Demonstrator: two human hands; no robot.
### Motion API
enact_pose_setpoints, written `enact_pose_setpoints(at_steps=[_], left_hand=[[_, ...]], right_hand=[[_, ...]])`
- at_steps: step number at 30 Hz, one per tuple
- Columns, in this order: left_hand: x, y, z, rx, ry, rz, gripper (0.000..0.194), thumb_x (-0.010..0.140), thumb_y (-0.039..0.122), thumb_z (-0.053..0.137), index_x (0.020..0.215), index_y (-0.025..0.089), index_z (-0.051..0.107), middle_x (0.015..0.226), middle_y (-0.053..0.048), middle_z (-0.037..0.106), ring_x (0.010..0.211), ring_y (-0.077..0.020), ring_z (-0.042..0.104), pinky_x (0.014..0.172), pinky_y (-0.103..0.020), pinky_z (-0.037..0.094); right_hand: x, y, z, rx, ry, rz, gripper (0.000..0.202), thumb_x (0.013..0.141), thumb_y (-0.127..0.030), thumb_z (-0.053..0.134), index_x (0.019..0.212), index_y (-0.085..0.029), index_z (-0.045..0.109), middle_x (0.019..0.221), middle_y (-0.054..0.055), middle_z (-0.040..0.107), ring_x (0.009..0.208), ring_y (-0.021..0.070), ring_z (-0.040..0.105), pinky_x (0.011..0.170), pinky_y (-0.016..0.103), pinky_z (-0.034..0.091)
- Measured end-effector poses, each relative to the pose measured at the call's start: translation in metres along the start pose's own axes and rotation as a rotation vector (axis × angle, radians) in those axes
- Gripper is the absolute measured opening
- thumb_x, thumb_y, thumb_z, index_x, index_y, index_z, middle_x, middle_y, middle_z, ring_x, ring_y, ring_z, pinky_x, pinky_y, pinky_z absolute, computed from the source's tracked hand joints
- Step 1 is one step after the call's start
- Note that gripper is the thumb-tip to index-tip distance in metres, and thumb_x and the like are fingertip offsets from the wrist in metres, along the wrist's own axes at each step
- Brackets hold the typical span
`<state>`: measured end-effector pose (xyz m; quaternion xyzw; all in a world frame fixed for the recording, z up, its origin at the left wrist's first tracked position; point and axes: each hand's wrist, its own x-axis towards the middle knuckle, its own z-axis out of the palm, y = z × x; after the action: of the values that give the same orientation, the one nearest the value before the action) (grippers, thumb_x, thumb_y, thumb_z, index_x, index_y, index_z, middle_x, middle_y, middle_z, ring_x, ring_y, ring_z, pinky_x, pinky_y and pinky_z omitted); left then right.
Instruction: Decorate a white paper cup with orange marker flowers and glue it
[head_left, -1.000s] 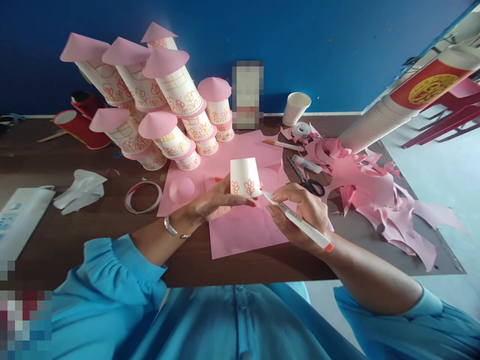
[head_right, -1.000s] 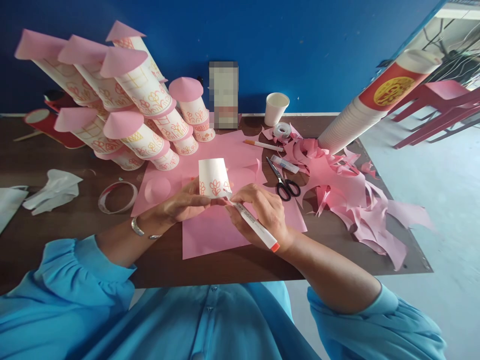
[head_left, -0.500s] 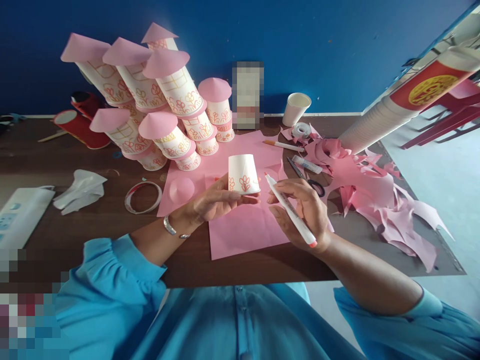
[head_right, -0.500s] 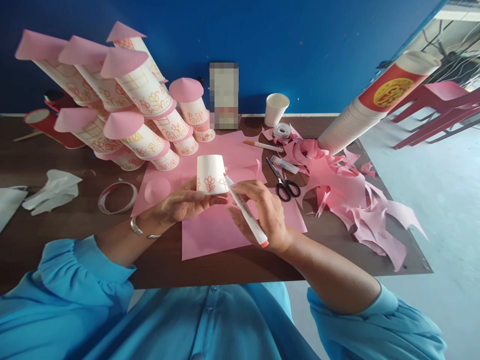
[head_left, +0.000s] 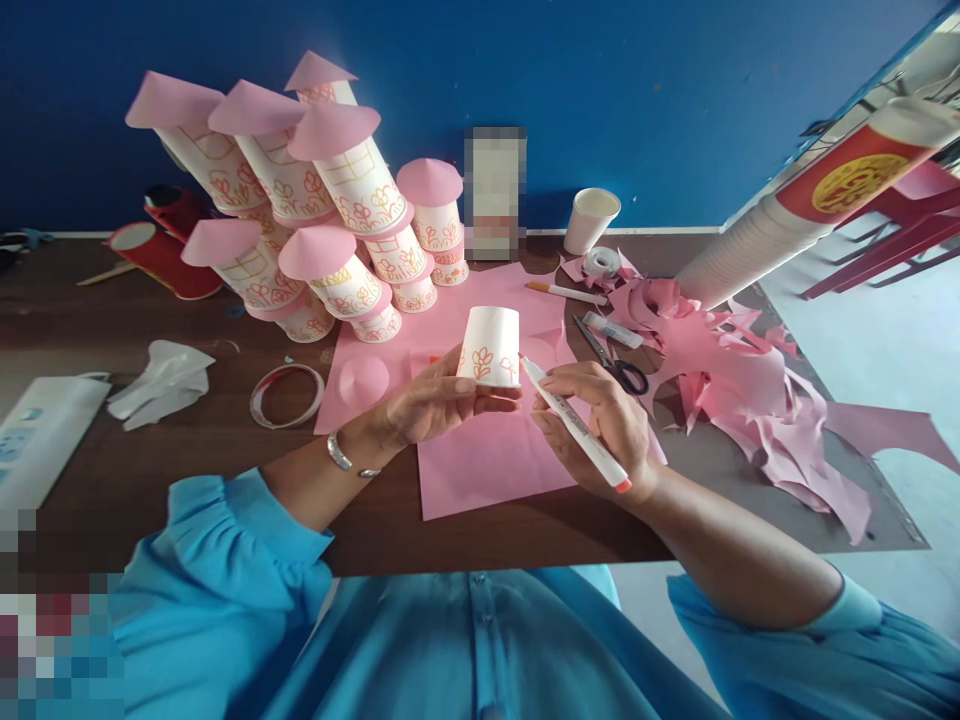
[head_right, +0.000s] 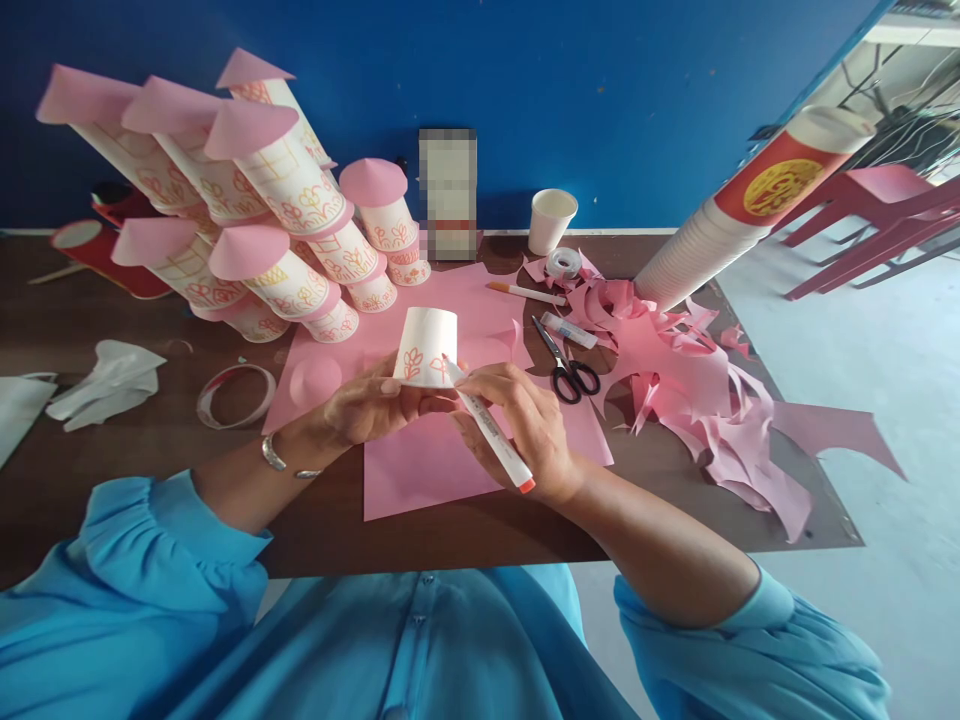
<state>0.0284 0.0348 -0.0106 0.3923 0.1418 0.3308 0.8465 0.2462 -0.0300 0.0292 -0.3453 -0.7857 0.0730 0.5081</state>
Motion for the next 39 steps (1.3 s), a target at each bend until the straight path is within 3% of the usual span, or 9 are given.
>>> enact_pose_setpoints(at_steps=[10, 17, 31, 39], left_hand=[[-0.0004, -0.0035, -0.0036, -0.016, 0.038, 0.027, 0.030, 0.087, 0.022, 0.072, 0.116, 0.019, 0.072, 0.117, -0.012, 0.078, 0.107, -0.0280, 0.075, 0.103, -0.045, 0.057], [-0.0005, -0.0030, -0.0059, -0.048, 0.031, 0.012, 0.049, 0.085, 0.023, 0.071, 0.133, 0.020, 0.063, 0.115, -0.013, 0.078, 0.106, -0.0323, 0.076, 0.105, -0.053, 0.054], [0.0007, -0.0022, -0.0050, -0.059, 0.012, 0.009, 0.034, 0.085, 0.019, 0.070, 0.119, 0.020, 0.070, 0.119, -0.012, 0.077, 0.109, -0.0280, 0.074, 0.103, -0.046, 0.057], [-0.0016, -0.0043, -0.0084, -0.028, 0.008, 0.002, 0.035, 0.086, 0.022, 0.071, 0.121, 0.020, 0.069, 0.116, -0.012, 0.078, 0.108, -0.0305, 0.076, 0.106, -0.050, 0.054]], right_hand=[[0.0004, -0.0005, -0.0018, -0.024, 0.011, -0.036, 0.020, 0.095, -0.016, 0.065, 0.114, -0.021, 0.060, 0.093, 0.007, 0.073, 0.080, 0.0186, 0.072, 0.069, 0.032, 0.062], [0.0045, -0.0050, -0.0041, -0.076, -0.029, -0.065, 0.016, 0.093, -0.011, 0.061, 0.106, -0.021, 0.059, 0.084, 0.004, 0.071, 0.072, 0.0154, 0.072, 0.065, 0.027, 0.061], [0.0050, -0.0053, -0.0021, -0.081, -0.068, -0.071, 0.015, 0.094, -0.011, 0.060, 0.104, -0.021, 0.058, 0.081, 0.003, 0.072, 0.071, 0.0151, 0.072, 0.062, 0.027, 0.060], [0.0073, -0.0057, -0.0043, -0.130, -0.073, -0.053, 0.019, 0.091, -0.009, 0.061, 0.104, -0.023, 0.058, 0.081, 0.002, 0.073, 0.070, 0.0150, 0.072, 0.061, 0.026, 0.059]])
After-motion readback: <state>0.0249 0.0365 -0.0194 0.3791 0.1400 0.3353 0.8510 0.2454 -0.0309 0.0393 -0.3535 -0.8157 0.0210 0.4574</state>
